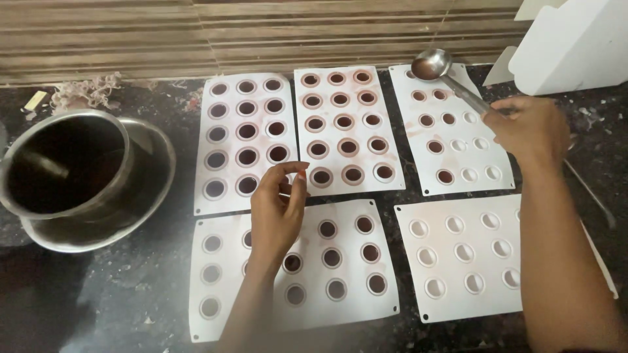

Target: Pouring a dark liquid into circular silicone molds using a ladle.

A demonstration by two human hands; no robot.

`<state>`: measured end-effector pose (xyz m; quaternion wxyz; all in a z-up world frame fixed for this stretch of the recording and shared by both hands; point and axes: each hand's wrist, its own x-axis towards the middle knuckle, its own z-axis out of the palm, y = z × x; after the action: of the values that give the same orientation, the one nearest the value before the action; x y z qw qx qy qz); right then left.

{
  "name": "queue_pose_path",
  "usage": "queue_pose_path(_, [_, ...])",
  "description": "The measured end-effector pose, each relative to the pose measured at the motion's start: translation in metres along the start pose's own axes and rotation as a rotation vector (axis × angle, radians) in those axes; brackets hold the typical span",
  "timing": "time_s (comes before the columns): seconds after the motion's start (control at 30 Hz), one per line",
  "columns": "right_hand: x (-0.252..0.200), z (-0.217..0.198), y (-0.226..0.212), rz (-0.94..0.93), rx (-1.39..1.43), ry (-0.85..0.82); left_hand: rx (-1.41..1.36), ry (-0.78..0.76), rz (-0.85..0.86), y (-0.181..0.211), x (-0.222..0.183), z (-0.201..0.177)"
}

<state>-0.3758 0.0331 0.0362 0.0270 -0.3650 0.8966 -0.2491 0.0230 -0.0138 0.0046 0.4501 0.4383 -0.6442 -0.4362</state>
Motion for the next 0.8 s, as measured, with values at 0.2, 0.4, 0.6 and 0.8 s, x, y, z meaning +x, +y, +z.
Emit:
queue_pose_path(0.2, [-0.003,-0.004,-0.005,0.022,-0.018,0.03,-0.003,-0.008,0.004,0.003,0.002,-0.002])
queue_pose_path(0.4, [-0.001,-0.002,-0.004,-0.001,-0.066,0.064,-0.014,0.005,-0.053,0.01,0.001,-0.003])
queue_pose_path(0.6, [-0.008,-0.008,-0.019,0.06,-0.096,0.073,-0.008,-0.007,-0.056,0.002,0.003,-0.001])
queue_pose_path(0.8, [-0.003,-0.003,-0.012,0.036,-0.103,0.061,0.05,-0.016,-0.229,0.0,0.004,0.001])
